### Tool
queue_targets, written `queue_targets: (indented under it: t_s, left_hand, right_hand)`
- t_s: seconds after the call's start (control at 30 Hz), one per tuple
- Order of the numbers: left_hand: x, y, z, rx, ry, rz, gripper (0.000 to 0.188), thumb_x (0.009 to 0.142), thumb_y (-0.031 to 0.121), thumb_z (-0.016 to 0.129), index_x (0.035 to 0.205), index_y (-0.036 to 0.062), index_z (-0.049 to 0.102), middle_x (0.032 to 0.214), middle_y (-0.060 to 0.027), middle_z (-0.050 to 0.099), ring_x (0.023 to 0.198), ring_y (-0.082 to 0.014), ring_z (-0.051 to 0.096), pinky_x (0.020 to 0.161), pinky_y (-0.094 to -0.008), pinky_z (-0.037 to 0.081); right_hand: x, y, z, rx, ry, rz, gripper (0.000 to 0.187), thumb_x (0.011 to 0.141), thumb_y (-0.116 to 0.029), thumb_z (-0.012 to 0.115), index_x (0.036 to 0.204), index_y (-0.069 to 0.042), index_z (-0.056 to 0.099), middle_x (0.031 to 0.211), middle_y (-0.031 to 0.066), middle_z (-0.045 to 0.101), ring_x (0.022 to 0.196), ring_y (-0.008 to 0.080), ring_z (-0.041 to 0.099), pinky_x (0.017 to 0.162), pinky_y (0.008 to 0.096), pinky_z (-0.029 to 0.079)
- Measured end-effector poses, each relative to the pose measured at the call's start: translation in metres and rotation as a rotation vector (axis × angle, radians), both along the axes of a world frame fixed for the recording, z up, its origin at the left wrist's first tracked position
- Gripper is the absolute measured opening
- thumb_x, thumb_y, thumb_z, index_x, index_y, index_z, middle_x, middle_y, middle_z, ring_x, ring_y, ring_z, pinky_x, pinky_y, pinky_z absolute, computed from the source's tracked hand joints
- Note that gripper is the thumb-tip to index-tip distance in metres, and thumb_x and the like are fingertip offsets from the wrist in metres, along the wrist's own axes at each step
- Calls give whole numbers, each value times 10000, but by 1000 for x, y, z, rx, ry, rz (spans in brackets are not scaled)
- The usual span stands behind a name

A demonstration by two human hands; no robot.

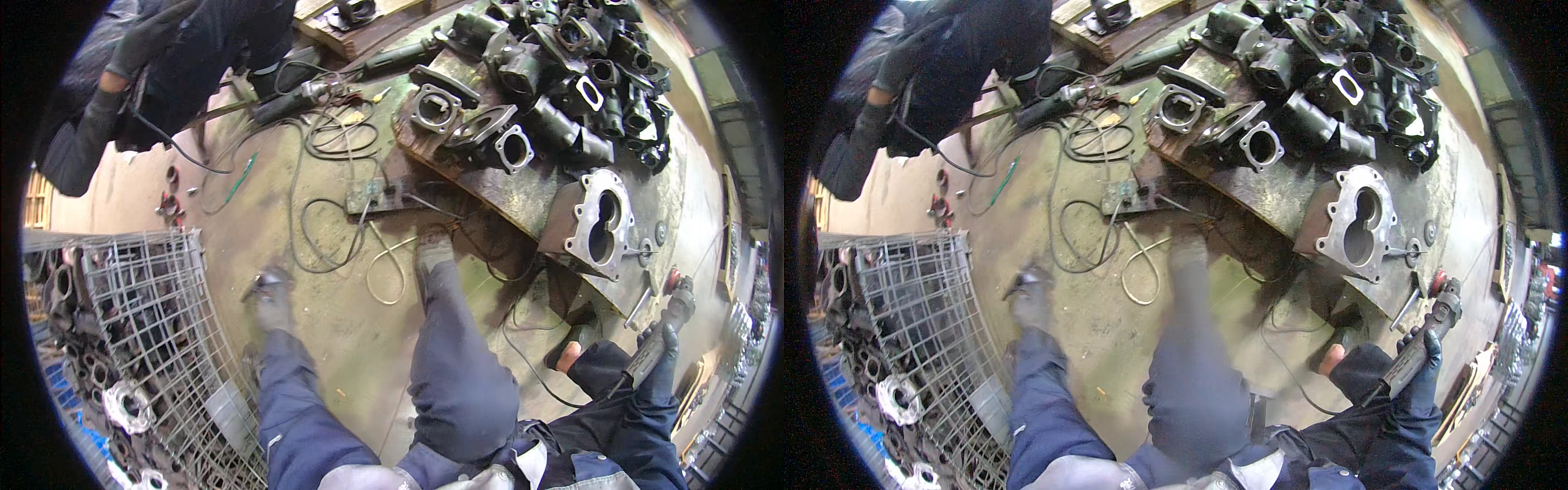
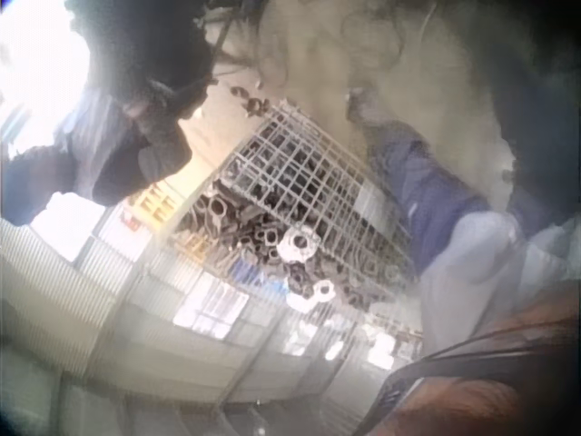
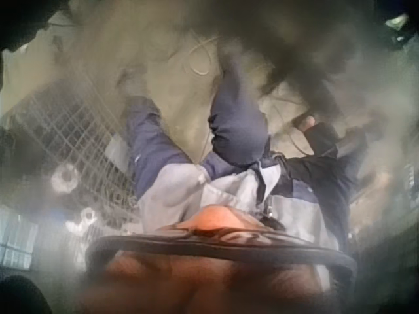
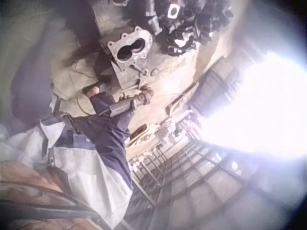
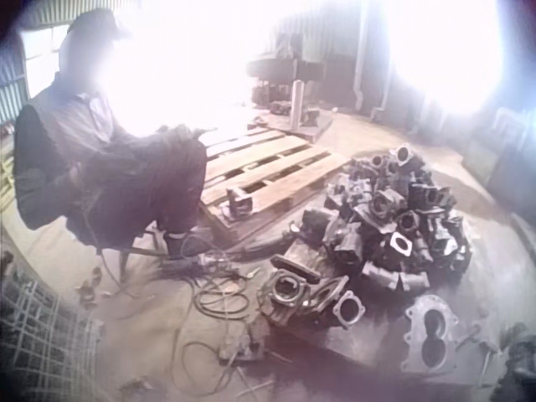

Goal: The person uses an angle grinder to smooth the inner and outer surfaces of a metal housing part. They hold the part with one hand and operate the grinder with the other, rotating the part to access different areas. The person places the finished part into a wire basket.

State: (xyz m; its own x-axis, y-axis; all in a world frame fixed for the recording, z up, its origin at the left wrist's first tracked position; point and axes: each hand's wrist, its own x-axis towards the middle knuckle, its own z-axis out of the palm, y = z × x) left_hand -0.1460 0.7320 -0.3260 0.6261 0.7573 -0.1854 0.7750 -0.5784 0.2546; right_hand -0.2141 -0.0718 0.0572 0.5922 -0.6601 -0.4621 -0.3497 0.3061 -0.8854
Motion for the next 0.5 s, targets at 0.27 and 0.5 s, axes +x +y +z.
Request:
queue_targets:
  t_s: [0.27,0.5]
  left_hand:
    - [-155,-201,79,-204,303,-405,236,893,301,671,979,97,754,985,-167,748,928,-397,712,807,-498,562]
    - [-159,-249,161,-416,202,-148,423,884,398,690,1160,77,689,1110,-247,716,1065,-452,673,911,-546,531]
  right_hand:
    - [-5,-4,9,38,9,212,550,1019,-383,632,1451,-61,527,1172,77,641,1028,199,631,954,341,524]
    - [-4,-9,16,67,-1,206,576,1013,-438,622,1428,-48,535,1178,88,640,1043,222,625,962,349,504]
